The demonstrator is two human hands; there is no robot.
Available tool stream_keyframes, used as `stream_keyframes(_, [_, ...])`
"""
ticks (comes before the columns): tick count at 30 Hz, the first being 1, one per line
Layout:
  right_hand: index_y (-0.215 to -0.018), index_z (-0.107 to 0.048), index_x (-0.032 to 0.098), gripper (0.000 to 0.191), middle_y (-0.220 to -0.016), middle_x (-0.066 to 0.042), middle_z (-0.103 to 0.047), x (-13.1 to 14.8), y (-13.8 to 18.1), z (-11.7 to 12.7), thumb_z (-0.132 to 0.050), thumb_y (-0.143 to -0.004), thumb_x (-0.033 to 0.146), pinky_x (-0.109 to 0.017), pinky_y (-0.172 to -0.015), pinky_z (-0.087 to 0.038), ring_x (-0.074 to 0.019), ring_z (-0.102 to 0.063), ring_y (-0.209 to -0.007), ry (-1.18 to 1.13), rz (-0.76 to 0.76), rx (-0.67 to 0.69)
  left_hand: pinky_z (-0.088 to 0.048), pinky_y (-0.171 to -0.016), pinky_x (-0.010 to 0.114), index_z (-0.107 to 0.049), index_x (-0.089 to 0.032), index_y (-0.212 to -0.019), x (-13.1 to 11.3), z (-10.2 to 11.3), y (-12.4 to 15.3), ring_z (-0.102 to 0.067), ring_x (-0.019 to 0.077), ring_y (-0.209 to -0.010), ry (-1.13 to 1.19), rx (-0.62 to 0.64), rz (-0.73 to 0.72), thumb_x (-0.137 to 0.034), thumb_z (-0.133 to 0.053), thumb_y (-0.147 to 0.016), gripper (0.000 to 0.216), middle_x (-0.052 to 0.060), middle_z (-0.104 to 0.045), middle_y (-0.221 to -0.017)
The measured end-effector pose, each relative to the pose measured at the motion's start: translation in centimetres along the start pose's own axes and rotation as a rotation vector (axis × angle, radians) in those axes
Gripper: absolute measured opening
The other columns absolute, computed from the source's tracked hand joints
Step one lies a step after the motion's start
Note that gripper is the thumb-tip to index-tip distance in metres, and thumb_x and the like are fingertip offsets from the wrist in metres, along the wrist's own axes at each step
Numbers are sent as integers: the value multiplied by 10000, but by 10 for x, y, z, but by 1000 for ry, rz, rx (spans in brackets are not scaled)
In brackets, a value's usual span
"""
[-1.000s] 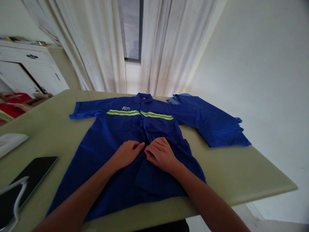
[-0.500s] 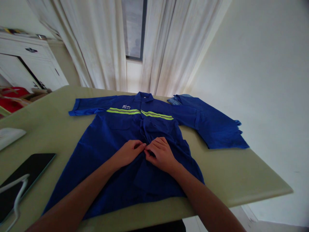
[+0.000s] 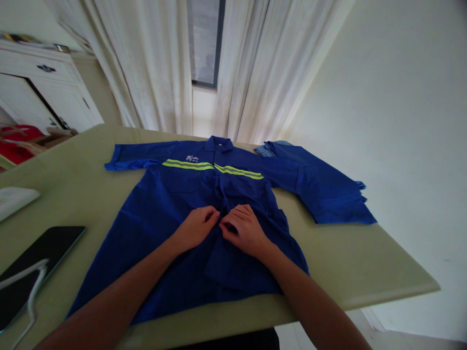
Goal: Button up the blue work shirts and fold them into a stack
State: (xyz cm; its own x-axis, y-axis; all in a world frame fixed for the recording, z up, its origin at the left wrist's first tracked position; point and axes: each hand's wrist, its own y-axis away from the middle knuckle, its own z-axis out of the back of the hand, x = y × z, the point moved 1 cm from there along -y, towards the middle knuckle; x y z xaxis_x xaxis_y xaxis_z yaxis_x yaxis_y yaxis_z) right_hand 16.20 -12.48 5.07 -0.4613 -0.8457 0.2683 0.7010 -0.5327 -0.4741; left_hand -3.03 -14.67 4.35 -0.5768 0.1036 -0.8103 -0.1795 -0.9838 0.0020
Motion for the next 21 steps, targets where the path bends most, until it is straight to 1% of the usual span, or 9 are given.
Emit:
stream_keyframes(3, [-888,-674,193,68,-803,0,-688,-4,-1,-1,-713,-943,200,-327,-794,-362,-171,-564,-814,-84,-84,68,-404,-698,302,-627,-211,-907,-2,-5,4,-645,190,-758,-85,-86,-21,-417,-402,-1008,322,31,-710,-841])
stream_keyframes(7, [-907,-695,190,64,-821,6,-707,-8,-2,-3,-722,-957,220,-309,-782,-363,-159,-583,-805,-222,-147,118,-385,-688,297,-599,-232,-983,-2,-10,7,-662,188,-731,-234,-115,-71,-398,-347,-1044,308,17,-698,-838])
stream_keyframes(10, [-890,-698,194,93,-822,12,-715,-10,-3,-5,-736,-954,249,-306,-801,-369,-156,-595,-808,-290,-197,105,-382,-675,292,-600,-243,-1030,-2,-11,7,-675,197,-726,-284,-119,-79,-427,-325,-1058,332,18,-698,-830])
stream_keyframes(13, [-855,-680,193,158,-797,15,-704,-12,-3,-5,-744,-953,299,-310,-806,-368,-160,-593,-809,-296,-231,52,-381,-662,289,-604,-252,-1084,-2,-10,6,-680,201,-715,-298,-139,-72,-429,-326,-1058,331,21,-706,-850])
stream_keyframes(15, [-876,-679,195,164,-773,18,-688,-11,-2,0,-733,-963,324,-317,-808,-365,-161,-583,-800,-293,-215,35,-378,-657,290,-602,-255,-1093,-1,-10,5,-681,204,-712,-290,-140,-68,-426,-329,-1056,325,22,-704,-855])
stream_keyframes(18, [-913,-712,213,173,-793,11,-678,-4,-1,14,-724,-968,377,-345,-859,-364,-170,-579,-844,-303,-111,81,-379,-656,292,-590,-254,-1070,-1,-9,5,-673,202,-704,-233,-124,-78,-429,-326,-1057,317,11,-681,-811])
stream_keyframes(20, [-801,-704,217,263,-839,-2,-681,2,-1,24,-725,-960,425,-370,-909,-358,-179,-579,-904,-309,-20,124,-385,-661,292,-579,-254,-1053,-1,-7,5,-653,193,-680,-181,-126,-80,-437,-319,-1058,318,-6,-649,-759])
stream_keyframes(21, [-718,-668,209,338,-866,-7,-687,4,-1,28,-723,-958,440,-379,-934,-353,-183,-580,-935,-315,20,140,-391,-667,293,-574,-253,-1042,-1,-7,5,-641,187,-672,-159,-129,-84,-440,-317,-1058,318,-13,-636,-744])
